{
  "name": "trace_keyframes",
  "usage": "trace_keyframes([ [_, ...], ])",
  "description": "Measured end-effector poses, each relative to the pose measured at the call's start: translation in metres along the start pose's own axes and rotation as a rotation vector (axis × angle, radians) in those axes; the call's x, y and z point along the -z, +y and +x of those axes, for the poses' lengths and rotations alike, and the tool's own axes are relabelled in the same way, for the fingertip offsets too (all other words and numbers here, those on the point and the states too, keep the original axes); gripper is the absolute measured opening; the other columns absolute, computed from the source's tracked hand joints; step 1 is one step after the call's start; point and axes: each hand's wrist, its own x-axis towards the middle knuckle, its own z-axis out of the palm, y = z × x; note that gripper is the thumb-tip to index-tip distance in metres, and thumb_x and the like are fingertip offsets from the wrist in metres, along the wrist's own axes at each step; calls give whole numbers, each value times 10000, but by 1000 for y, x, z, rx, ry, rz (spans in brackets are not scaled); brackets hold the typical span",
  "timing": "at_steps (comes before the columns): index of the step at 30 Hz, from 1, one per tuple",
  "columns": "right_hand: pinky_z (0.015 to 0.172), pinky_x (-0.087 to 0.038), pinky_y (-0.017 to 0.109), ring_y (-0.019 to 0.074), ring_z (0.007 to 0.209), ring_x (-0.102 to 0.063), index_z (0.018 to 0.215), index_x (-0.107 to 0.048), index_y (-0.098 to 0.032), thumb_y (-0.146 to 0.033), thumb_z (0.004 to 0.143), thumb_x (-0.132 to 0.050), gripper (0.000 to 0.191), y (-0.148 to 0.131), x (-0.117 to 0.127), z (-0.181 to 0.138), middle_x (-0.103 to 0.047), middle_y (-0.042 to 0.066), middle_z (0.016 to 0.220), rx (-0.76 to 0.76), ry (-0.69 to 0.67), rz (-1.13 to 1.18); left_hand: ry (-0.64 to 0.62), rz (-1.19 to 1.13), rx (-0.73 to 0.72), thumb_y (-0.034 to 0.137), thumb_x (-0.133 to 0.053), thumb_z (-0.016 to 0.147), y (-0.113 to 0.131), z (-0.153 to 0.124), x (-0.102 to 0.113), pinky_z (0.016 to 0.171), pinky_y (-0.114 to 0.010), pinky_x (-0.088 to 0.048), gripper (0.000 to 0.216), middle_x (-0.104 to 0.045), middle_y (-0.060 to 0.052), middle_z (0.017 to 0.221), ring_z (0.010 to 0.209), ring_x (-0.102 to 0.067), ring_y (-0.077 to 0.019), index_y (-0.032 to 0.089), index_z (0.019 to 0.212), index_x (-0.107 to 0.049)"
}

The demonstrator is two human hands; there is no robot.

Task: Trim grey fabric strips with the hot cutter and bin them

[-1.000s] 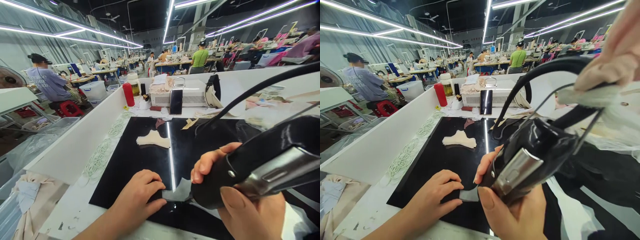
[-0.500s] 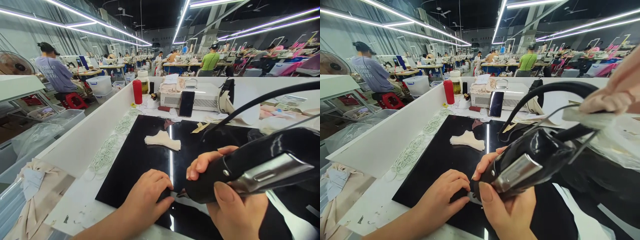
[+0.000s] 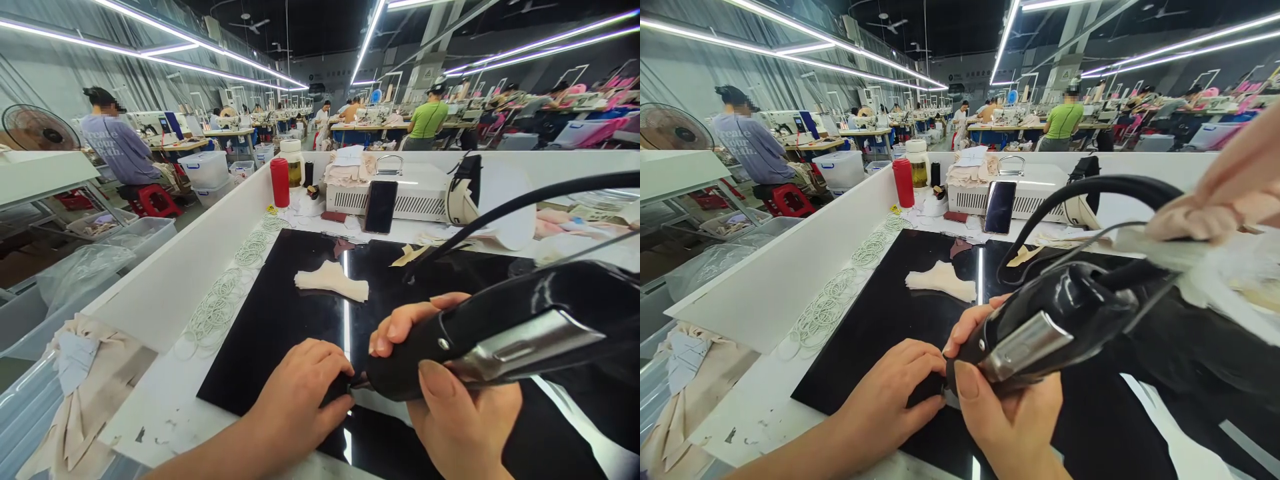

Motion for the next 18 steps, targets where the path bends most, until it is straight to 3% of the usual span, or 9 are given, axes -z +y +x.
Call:
trace_keyframes([
  [5, 652, -578, 361, 175, 698, -623, 1185, -532, -297, -260, 948, -678, 281, 5, -1, 0, -626, -17, 847, 32, 25, -38, 7, -19, 13, 80, -735, 835, 2, 0, 3, 979, -368, -494, 314, -677, 20, 1127, 1080, -605, -189, 252, 1079, -635],
  [10, 630, -586, 364, 182, 691, -620, 1176, -545, -303, -297, 917, -715, 310, 0, -1, -1, -628, -11, 848, -14, 31, 7, 51, -28, -6, 55, -588, 892, 3, -1, 3, 955, -341, -512, 265, -686, 12, 1088, 1043, -621, -171, 241, 1074, -635],
  [15, 596, -580, 349, 179, 654, -599, 1152, -538, -296, -381, 910, -736, 324, -6, -4, -2, -612, -10, 805, -14, 7, -5, 66, -31, -16, 43, -548, 898, 2, 0, 3, 934, -333, -519, 281, -685, 9, 1065, 1014, -625, -166, 237, 1079, -641],
  [18, 640, -584, 351, 173, 684, -608, 1168, -533, -306, -342, 950, -693, 273, -4, -5, -5, -619, -14, 827, -24, 3, -4, 59, -33, -12, 40, -532, 909, 1, 0, 2, 939, -341, -516, 280, -680, 5, 1069, 1018, -616, -168, 234, 1080, -639],
])
